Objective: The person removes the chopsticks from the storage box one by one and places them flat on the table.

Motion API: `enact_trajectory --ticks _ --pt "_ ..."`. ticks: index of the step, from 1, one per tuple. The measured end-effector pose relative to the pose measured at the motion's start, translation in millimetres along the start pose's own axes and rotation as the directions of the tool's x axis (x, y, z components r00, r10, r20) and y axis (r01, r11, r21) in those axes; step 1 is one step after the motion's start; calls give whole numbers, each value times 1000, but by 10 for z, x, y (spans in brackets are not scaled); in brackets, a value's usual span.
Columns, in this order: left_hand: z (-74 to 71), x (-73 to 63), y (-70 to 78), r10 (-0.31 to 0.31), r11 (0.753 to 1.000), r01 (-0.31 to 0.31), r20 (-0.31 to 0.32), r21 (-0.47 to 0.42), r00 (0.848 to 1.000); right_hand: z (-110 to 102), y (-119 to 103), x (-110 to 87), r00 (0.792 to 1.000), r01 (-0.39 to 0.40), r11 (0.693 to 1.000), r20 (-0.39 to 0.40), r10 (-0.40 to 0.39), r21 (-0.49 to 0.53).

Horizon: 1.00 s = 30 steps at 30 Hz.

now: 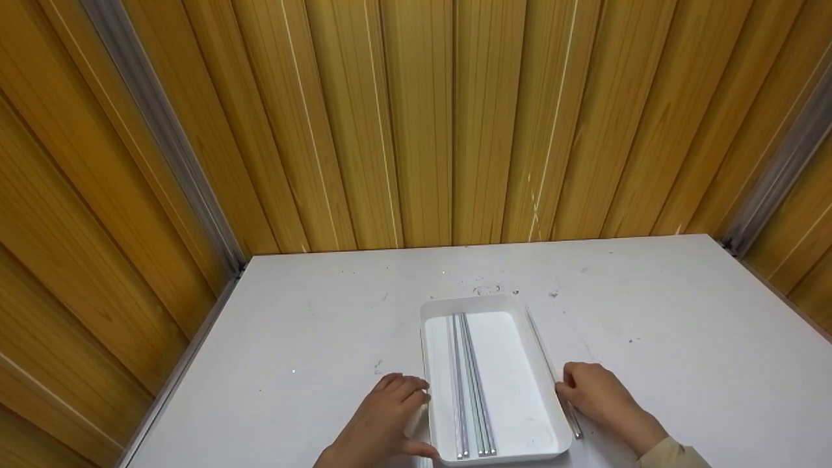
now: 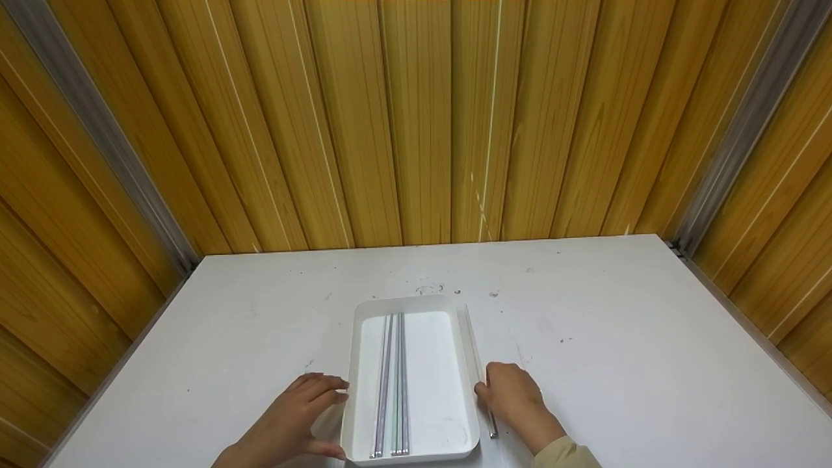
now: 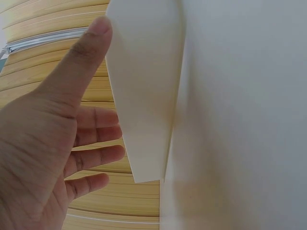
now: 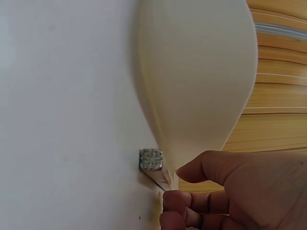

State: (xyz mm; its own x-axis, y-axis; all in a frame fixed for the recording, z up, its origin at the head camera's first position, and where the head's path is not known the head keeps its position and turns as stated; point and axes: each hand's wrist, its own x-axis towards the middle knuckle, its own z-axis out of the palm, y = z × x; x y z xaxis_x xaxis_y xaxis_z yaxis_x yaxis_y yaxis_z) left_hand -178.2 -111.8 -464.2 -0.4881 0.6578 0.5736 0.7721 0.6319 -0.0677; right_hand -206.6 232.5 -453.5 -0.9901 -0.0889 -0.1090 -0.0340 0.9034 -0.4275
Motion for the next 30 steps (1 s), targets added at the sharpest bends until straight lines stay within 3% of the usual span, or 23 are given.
enact_trajectory --ticks 11,30 --pt "-12 -10 5 -5 1000 5 16 12 1000 -106 -79 -27 995 67 998 -72 -67 0" --pt "9 -6 12 -14 1000 14 18 -5 1000 -142 -273 -8 991 97 993 -101 -90 66"
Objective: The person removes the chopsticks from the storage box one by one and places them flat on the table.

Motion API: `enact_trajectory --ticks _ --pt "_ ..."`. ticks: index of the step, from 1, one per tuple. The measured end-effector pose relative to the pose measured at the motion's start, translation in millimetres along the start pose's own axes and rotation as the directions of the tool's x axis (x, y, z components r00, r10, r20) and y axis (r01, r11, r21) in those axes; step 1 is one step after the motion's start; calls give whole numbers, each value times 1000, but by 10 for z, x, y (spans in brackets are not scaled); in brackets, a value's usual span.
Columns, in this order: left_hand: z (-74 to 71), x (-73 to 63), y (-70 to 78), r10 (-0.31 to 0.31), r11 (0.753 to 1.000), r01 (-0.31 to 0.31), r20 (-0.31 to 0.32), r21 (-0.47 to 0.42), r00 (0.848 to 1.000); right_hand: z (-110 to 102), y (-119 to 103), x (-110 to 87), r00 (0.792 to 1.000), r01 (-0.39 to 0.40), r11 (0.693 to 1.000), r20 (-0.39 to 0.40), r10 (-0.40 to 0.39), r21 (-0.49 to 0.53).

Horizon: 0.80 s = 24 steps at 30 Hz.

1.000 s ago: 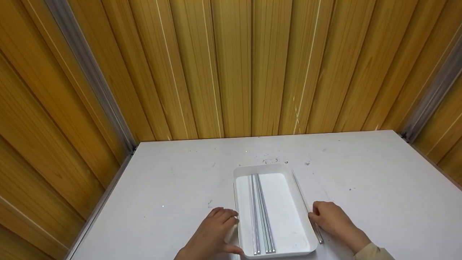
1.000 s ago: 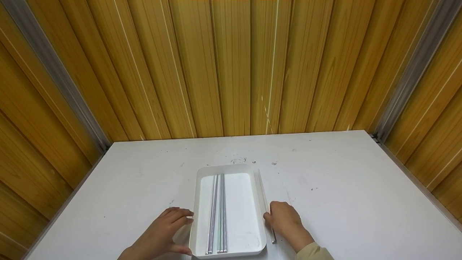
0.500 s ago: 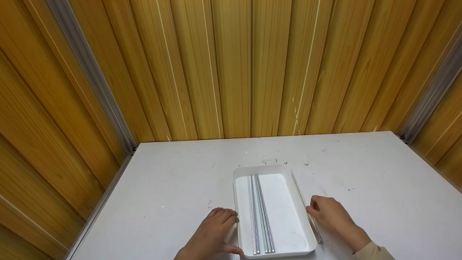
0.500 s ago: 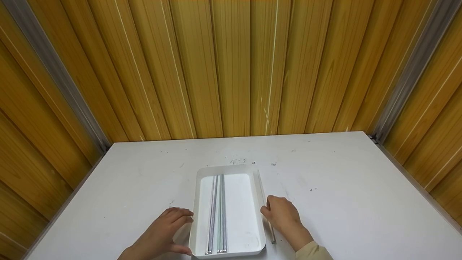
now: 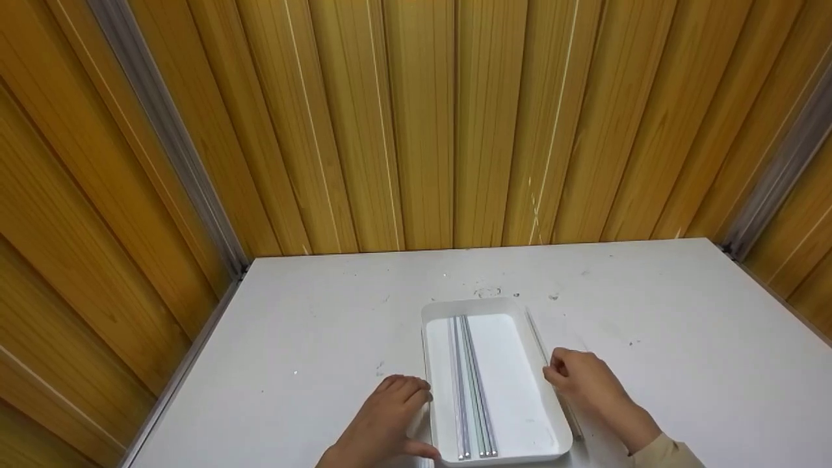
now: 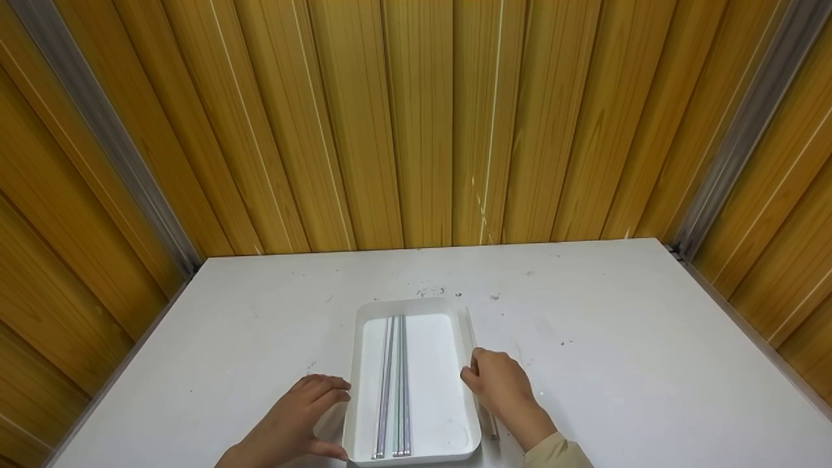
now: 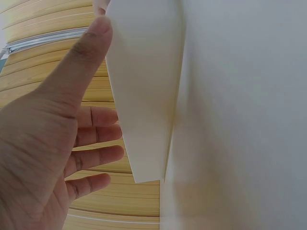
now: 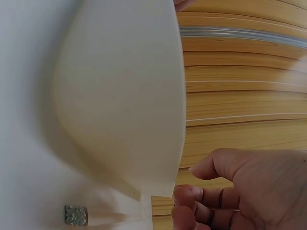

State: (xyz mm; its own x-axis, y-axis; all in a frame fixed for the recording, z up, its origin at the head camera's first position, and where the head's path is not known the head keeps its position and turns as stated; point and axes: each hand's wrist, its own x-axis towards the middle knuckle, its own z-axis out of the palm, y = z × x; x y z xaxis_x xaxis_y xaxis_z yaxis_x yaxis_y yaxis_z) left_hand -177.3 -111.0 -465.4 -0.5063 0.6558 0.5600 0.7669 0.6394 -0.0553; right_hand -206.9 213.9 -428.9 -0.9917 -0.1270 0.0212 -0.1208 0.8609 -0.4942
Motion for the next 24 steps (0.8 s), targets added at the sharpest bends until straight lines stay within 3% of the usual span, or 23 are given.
enact_trajectory --ticks 6,11,24 --pt "8 7 -3 10 1000 -10 -19 -3 1000 22 -87 -1 1000 16 1000 -9 -16 0" --pt "14 12 -10 19 1000 -19 -30 9 999 72 -155 -2 997 74 997 -12 -74 23" --pt "-21 12 8 -6 1000 7 23 -9 1000 242 -342 -20 993 117 993 9 -117 24"
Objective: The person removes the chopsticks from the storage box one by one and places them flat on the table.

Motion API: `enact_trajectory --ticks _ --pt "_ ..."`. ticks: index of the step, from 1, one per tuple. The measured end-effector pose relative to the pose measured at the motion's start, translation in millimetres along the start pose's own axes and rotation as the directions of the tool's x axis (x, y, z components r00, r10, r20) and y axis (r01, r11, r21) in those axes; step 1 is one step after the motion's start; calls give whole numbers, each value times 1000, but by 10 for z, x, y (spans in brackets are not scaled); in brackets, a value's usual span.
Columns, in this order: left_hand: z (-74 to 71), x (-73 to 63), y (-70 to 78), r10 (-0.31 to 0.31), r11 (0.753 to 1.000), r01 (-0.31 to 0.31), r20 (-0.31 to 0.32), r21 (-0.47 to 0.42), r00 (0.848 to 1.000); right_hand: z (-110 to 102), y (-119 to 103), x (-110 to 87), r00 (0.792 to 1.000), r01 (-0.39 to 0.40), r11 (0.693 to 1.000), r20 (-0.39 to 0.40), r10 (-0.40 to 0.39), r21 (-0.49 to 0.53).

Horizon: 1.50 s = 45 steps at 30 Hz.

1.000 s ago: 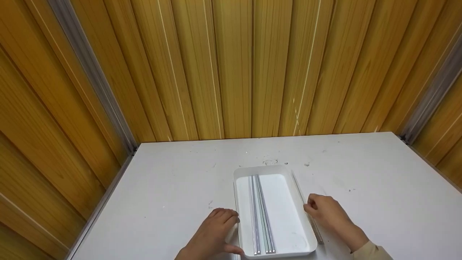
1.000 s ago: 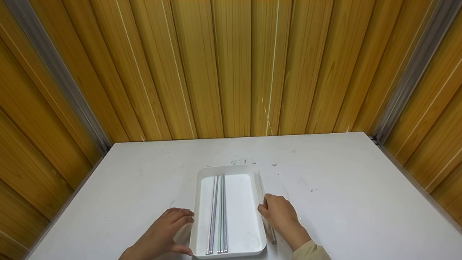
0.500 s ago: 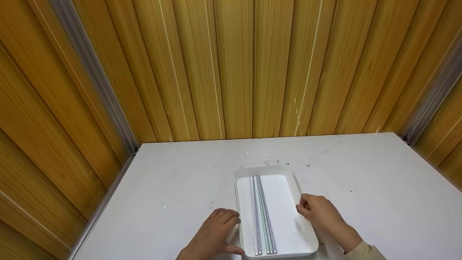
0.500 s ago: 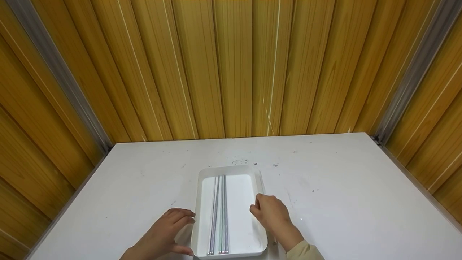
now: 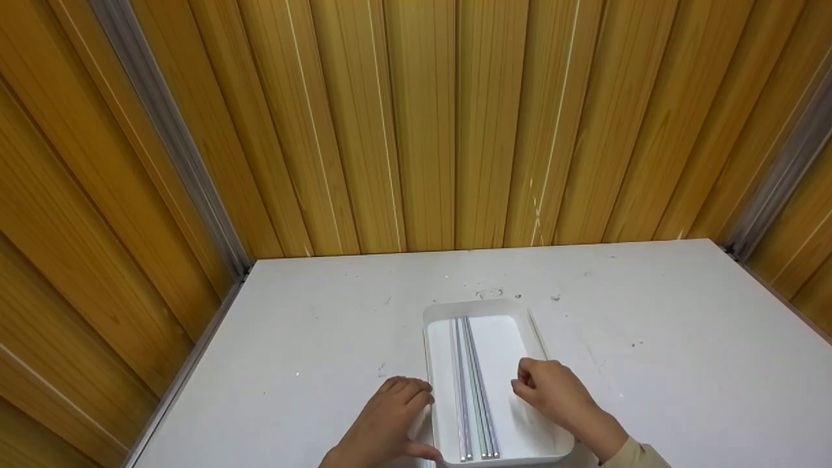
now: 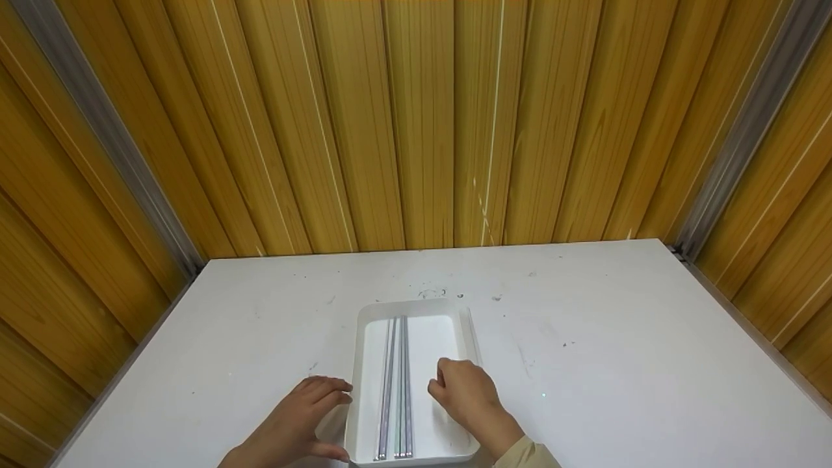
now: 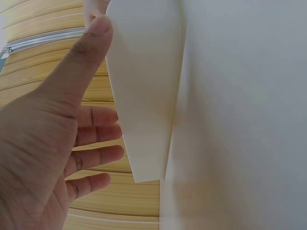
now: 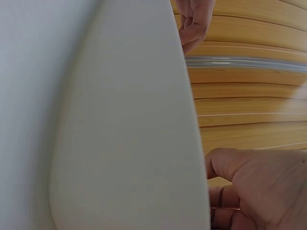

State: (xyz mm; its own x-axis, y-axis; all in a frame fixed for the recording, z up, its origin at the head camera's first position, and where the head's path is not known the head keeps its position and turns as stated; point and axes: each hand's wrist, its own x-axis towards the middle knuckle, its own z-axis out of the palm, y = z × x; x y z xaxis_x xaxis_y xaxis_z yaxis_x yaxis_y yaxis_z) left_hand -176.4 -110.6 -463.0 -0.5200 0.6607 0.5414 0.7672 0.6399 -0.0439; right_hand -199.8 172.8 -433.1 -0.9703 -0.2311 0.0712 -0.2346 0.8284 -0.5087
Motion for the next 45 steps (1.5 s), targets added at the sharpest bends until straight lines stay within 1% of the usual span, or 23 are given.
enact_trajectory --ticks 4,8,13,16,21,30,35,39,42,45 --pt "-1 -4 3 -6 1000 6 16 -8 1000 61 -36 2 999 32 999 8 -32 -17" --pt "2 -9 0 -3 1000 3 18 0 1000 119 -62 8 997 71 997 31 -70 -18" --pt "2 -6 -2 3 1000 -3 -7 -1 1000 194 -78 14 990 132 991 59 -132 -6" --pt "2 3 -3 -1 1000 0 -19 -25 1000 241 -90 10 985 157 988 74 -157 7" --pt "13 11 -7 1 999 -2 -22 -49 1000 323 -135 -8 988 113 994 101 -113 4" --pt "21 8 -11 8 999 -10 -31 -45 999 433 -192 -18 994 52 999 99 -50 -17" --pt "20 8 -7 10 999 -12 -32 -43 999 461 -206 -11 996 40 998 77 -37 -40" --pt "15 6 -2 2 999 -3 -21 -47 1000 472 -218 -6 996 36 999 78 -33 -41" --pt "12 4 -3 6 1000 -6 -19 -30 1000 479 -224 -1 996 35 998 90 -31 -49" --pt "7 0 -8 10 1000 -10 -20 -15 1000 490 -235 10 996 31 997 83 -24 -77"
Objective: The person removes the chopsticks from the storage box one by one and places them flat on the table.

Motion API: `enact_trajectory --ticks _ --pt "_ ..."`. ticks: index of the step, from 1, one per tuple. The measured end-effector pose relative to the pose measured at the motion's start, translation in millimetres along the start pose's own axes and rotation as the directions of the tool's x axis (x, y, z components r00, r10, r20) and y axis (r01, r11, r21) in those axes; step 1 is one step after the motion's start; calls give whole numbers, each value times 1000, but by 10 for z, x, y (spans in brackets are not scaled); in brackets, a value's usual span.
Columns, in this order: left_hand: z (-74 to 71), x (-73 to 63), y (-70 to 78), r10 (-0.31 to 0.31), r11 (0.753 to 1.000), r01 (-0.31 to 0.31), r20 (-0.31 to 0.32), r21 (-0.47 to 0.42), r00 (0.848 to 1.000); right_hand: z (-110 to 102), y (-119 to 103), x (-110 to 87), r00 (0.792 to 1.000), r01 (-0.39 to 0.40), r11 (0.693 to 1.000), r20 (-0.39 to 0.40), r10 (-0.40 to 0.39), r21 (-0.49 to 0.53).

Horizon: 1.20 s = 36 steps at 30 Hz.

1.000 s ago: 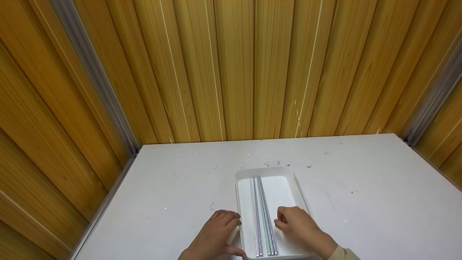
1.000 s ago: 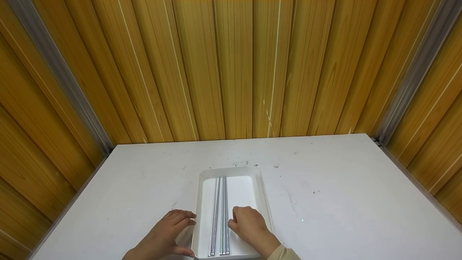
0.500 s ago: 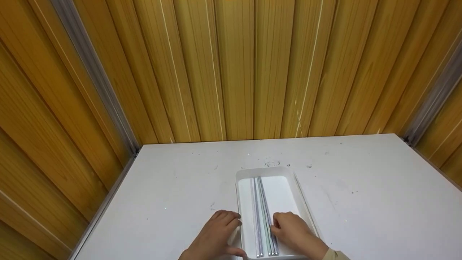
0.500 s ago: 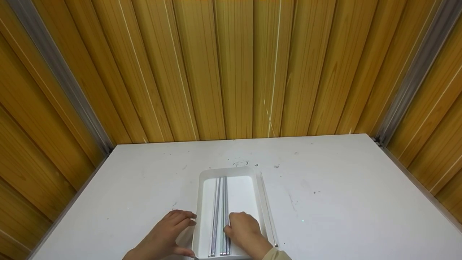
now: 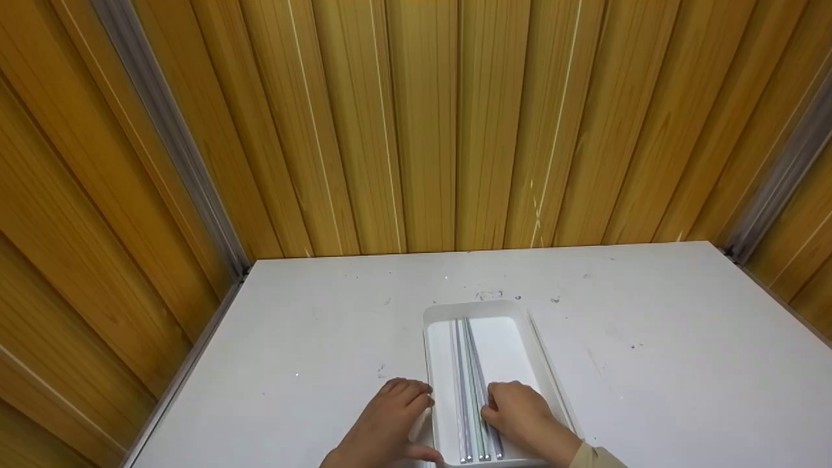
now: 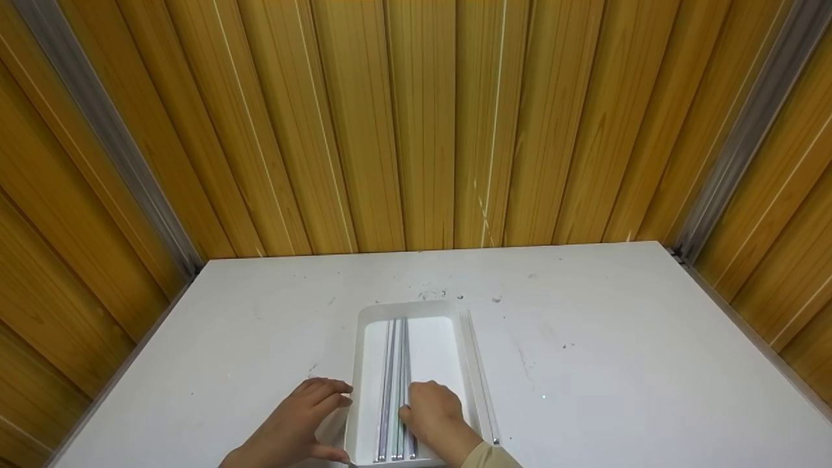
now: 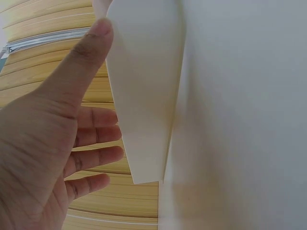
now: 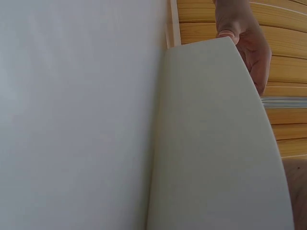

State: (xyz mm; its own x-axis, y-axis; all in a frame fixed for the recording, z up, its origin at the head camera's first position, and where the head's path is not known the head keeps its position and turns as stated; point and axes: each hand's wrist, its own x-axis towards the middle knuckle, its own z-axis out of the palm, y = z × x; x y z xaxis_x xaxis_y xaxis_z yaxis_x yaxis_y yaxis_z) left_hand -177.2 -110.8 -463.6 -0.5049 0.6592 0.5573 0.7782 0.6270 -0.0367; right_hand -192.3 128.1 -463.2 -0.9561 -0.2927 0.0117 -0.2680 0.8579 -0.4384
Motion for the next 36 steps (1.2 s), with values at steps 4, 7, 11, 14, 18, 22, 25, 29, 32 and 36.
enact_trajectory --ticks 4,7,11,14,18,22,25,29,32,36 --pt "-16 1 -7 -8 1000 8 9 -2 1000 14 -22 23 1000 -24 999 -10 24 -30" --pt "-24 6 -6 -11 1000 11 14 2 1000 21 -23 33 999 -38 999 -7 38 -36" --pt "-32 9 1 -9 1000 9 14 5 1000 26 -19 39 999 -41 998 -3 41 -38" --pt "-31 10 4 -12 1000 12 14 -8 1000 29 -14 44 999 -42 998 -1 42 -39" --pt "-22 7 5 -17 1000 17 17 -21 1000 24 3 39 998 -58 998 -10 58 -32" --pt "-15 1 8 -16 1000 16 17 -20 1000 13 12 29 997 -69 997 -16 69 -15" --pt "-13 -1 11 -14 1000 14 11 -17 1000 -6 10 16 997 -76 997 -6 76 -4" --pt "-11 -1 16 -5 1000 5 -4 -7 1000 -34 4 -9 998 -68 998 14 68 13" --pt "-7 -4 18 -4 1000 4 -12 -9 1000 -45 3 -29 999 -41 999 15 41 18" --pt "-3 -12 16 -7 1000 7 -10 -14 1000 -63 4 -50 1000 -22 1000 2 22 10"
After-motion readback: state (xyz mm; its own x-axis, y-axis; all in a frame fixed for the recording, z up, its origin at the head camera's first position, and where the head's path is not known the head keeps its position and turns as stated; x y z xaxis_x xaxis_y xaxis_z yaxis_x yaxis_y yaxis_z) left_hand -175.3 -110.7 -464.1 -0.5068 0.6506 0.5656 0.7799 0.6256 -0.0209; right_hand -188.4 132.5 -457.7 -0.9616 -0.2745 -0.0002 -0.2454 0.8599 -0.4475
